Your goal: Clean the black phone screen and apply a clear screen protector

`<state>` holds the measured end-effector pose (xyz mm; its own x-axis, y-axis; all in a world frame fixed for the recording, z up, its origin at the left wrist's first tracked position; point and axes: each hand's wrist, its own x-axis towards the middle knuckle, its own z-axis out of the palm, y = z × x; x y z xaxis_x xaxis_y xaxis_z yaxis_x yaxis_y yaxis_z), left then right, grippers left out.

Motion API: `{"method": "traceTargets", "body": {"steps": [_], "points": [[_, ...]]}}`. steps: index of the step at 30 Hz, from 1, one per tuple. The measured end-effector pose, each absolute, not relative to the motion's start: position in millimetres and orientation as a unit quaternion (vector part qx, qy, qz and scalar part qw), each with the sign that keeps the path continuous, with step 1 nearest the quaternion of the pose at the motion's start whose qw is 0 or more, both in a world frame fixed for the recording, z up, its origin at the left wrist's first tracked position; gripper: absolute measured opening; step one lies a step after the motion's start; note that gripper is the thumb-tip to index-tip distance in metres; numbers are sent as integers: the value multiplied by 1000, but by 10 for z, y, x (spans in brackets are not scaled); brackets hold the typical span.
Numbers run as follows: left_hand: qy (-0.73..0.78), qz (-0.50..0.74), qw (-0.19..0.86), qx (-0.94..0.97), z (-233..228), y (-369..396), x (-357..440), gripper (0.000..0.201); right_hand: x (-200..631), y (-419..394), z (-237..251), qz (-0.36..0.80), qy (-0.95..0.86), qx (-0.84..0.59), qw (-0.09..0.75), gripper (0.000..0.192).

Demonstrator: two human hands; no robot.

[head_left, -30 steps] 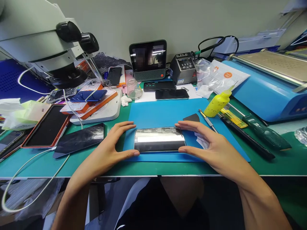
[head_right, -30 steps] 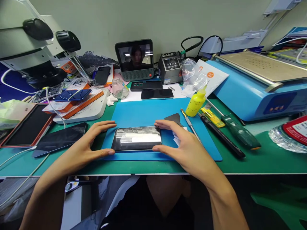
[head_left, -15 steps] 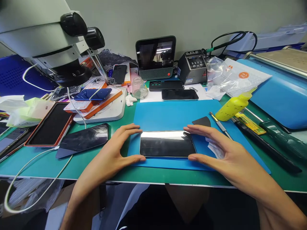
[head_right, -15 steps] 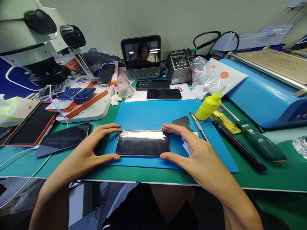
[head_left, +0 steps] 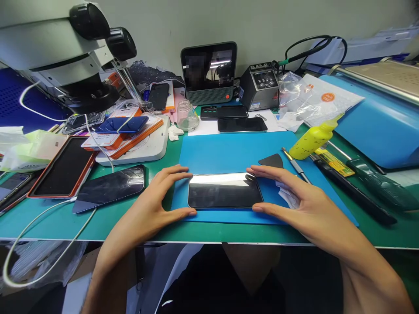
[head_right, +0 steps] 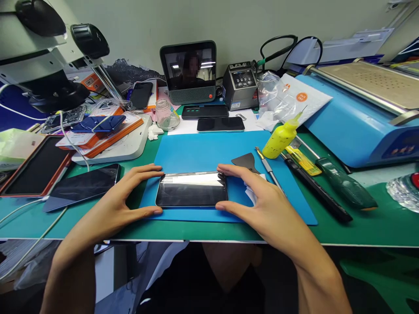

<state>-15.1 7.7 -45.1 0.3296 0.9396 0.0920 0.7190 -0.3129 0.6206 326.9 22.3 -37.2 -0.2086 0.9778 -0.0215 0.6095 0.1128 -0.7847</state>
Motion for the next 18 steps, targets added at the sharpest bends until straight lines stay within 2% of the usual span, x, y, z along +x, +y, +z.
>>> {"method": "traceTargets", "body": {"steps": [18], "points": [[541, 231, 231, 775, -496, 71, -144, 62, 3240, 178, -360, 332, -719, -532, 299, 63]]}}
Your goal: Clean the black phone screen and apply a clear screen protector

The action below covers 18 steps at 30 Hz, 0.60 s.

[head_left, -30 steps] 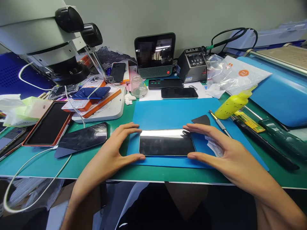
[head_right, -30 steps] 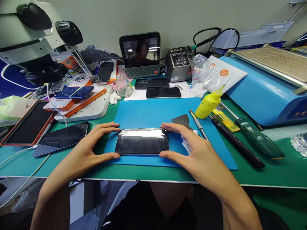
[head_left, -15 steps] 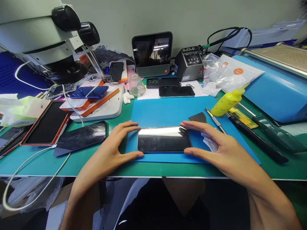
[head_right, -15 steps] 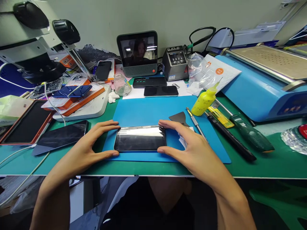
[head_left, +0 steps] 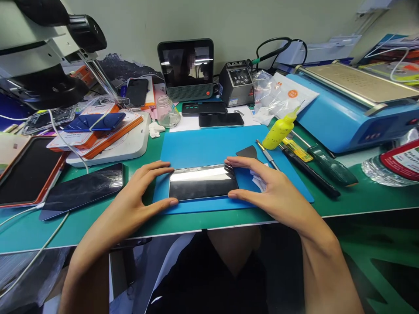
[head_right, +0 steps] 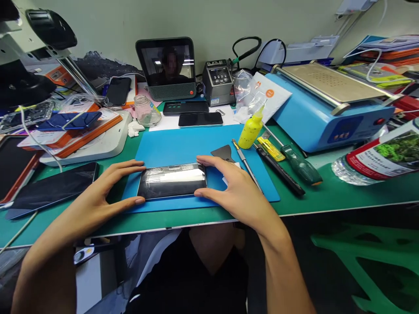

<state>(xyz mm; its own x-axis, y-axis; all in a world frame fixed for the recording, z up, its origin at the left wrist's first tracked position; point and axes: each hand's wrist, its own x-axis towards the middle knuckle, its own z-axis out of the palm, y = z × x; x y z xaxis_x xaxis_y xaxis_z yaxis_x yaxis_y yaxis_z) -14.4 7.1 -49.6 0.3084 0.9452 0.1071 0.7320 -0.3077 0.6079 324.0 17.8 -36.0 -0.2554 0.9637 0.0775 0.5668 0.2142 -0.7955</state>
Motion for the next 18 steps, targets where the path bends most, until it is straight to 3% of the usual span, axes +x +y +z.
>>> {"method": "traceTargets", "body": {"steps": [18], "points": [[537, 226, 228, 780, -490, 80, -116, 61, 3252, 153, -387, 299, -739, -528, 293, 67]]}}
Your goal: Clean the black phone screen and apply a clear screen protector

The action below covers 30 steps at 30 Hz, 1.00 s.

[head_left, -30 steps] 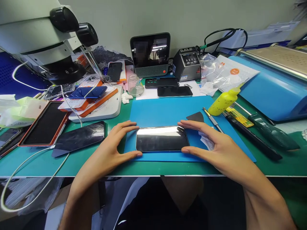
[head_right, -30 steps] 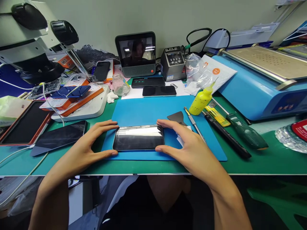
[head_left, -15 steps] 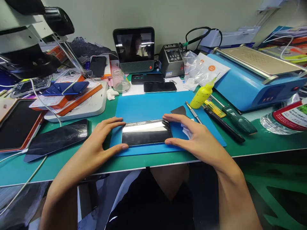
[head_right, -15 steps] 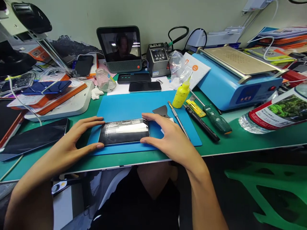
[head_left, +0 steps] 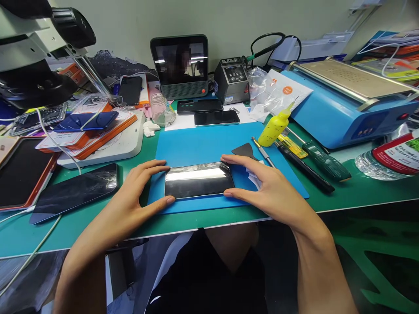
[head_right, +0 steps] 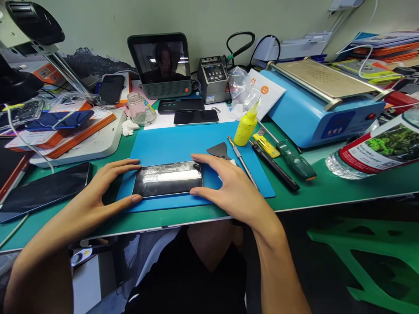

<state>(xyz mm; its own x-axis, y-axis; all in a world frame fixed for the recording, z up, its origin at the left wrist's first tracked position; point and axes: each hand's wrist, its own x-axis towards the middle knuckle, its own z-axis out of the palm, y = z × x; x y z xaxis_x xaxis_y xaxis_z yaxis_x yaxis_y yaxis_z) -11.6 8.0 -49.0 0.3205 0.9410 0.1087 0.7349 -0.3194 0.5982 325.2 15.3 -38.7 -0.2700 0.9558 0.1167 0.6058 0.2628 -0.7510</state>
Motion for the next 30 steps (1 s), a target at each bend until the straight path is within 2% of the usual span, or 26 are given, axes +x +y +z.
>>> {"method": "traceTargets", "body": {"steps": [7, 14, 30], "points": [[541, 218, 222, 781, -500, 64, -102, 60, 3235, 145, -347, 290, -739, -544, 272, 64], [547, 212, 209, 782, -512, 71, -101, 61, 3242, 142, -368, 293, -734, -549, 273, 70], [542, 196, 178, 797, -539, 65, -107, 61, 3227, 120, -401, 238, -765, -528, 280, 65]]}}
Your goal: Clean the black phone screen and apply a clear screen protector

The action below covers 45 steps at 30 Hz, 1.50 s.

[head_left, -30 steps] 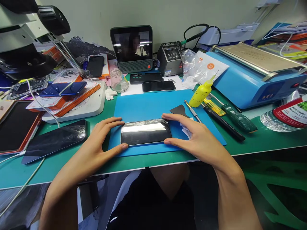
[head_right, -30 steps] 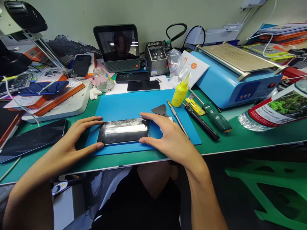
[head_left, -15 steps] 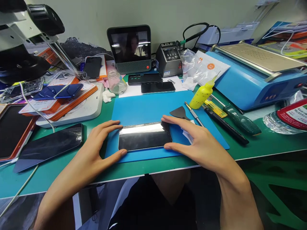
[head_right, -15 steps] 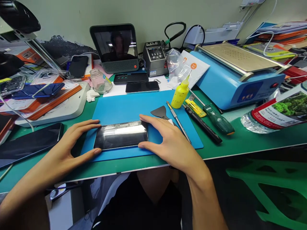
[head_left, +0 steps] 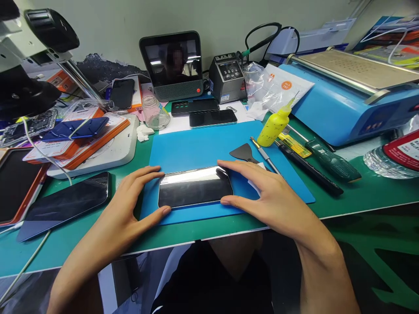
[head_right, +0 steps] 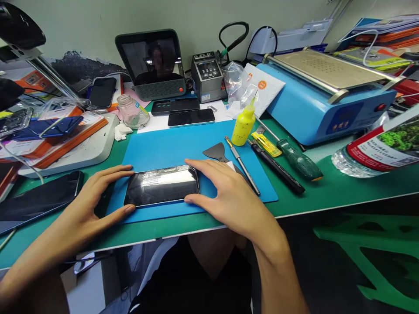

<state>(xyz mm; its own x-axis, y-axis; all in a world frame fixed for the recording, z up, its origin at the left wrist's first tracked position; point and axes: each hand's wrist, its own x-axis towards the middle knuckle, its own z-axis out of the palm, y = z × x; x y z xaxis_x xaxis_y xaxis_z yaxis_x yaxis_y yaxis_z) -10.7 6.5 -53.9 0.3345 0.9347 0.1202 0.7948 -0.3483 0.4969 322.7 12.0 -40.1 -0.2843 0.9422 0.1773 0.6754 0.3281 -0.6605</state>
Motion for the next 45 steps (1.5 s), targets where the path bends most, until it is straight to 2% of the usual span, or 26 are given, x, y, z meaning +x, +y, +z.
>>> {"method": "traceTargets", "body": {"steps": [11, 26, 33, 39, 45], "points": [[555, 190, 173, 791, -521, 55, -53, 58, 3231, 135, -400, 251, -762, -524, 284, 70], [554, 184, 175, 793, -521, 58, -40, 56, 3249, 115, -393, 293, -726, -532, 323, 64], [552, 190, 176, 793, -519, 56, -34, 55, 3256, 112, -377, 303, -719, -537, 320, 62], [555, 197, 200, 783, -488, 51, -8, 53, 3289, 164, -402, 299, -730, -533, 307, 69], [559, 200, 195, 781, -497, 42, -14, 52, 3291, 184, -412, 270, -730, -564, 277, 62]]}}
